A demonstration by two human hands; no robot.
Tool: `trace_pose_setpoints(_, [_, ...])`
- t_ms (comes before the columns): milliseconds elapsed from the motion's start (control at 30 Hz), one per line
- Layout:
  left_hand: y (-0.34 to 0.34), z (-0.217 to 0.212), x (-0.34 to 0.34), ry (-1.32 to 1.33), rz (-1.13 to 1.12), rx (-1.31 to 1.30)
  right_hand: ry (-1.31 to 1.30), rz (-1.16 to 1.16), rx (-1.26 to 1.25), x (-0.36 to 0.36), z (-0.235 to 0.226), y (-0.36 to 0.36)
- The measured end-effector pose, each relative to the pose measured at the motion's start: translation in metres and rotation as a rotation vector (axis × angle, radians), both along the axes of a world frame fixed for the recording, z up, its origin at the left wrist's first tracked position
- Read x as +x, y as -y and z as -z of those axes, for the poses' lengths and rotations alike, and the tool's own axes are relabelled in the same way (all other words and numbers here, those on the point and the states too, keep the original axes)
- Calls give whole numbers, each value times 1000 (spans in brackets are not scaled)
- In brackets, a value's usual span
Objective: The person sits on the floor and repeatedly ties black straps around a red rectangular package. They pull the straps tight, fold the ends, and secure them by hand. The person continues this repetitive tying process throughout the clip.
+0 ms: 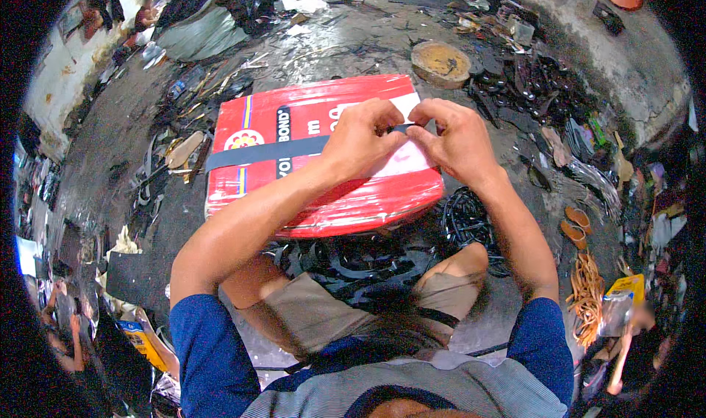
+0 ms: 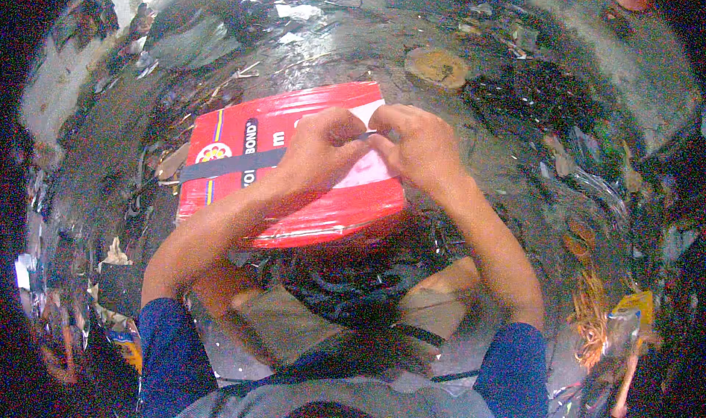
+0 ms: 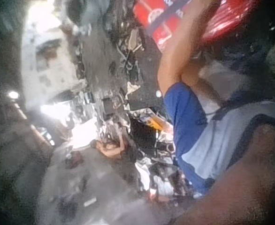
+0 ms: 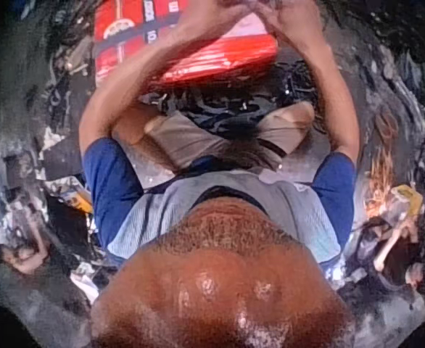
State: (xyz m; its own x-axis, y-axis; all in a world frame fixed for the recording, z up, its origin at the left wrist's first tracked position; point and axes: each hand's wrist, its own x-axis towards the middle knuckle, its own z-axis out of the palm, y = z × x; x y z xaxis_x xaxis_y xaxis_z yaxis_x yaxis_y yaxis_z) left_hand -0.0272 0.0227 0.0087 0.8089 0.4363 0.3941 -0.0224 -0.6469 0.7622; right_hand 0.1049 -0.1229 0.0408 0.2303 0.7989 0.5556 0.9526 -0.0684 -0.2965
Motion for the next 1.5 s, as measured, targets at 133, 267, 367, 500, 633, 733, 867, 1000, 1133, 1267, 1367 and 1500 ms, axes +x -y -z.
trace_pose_setpoints(133, [0,8,2,126,-13,125,174,2,-52,-2,-7,7])
trace_pose_setpoints(267, [1,11,1,186,10,166,138,-28,-52,-1,-5,11])
trace_pose_setpoints(367, [-2,17,1,243,25,221,78,-68,-68,3,-3,14])
trace_pose_setpoints(500, [-6,11,0,129,58,38,-145,-117,-129,18,-9,14])
trace_pose_setpoints(633, [-5,14,3,143,50,-1,-180,-95,-97,20,-6,12])
trace_pose_setpoints(733, [-7,18,5,151,32,-5,-221,-61,-19,19,6,10])
trace_pose_setpoints(867, [-4,16,5,138,18,29,-755,43,47,17,31,1])
trace_pose_setpoints(1000, [0,14,5,111,-6,-15,-1083,-36,199,11,47,-8])
trace_pose_setpoints(1133, [2,11,8,118,-45,46,-938,-3,246,11,55,-14])
trace_pose_setpoints(1267, [-2,1,7,73,7,171,-1191,1,323,8,57,-5])
trace_pose_setpoints(1367, [-4,-2,10,96,69,177,-884,93,181,11,56,-1])
trace_pose_setpoints(1500, [7,2,20,152,67,95,-640,33,237,21,71,-5])
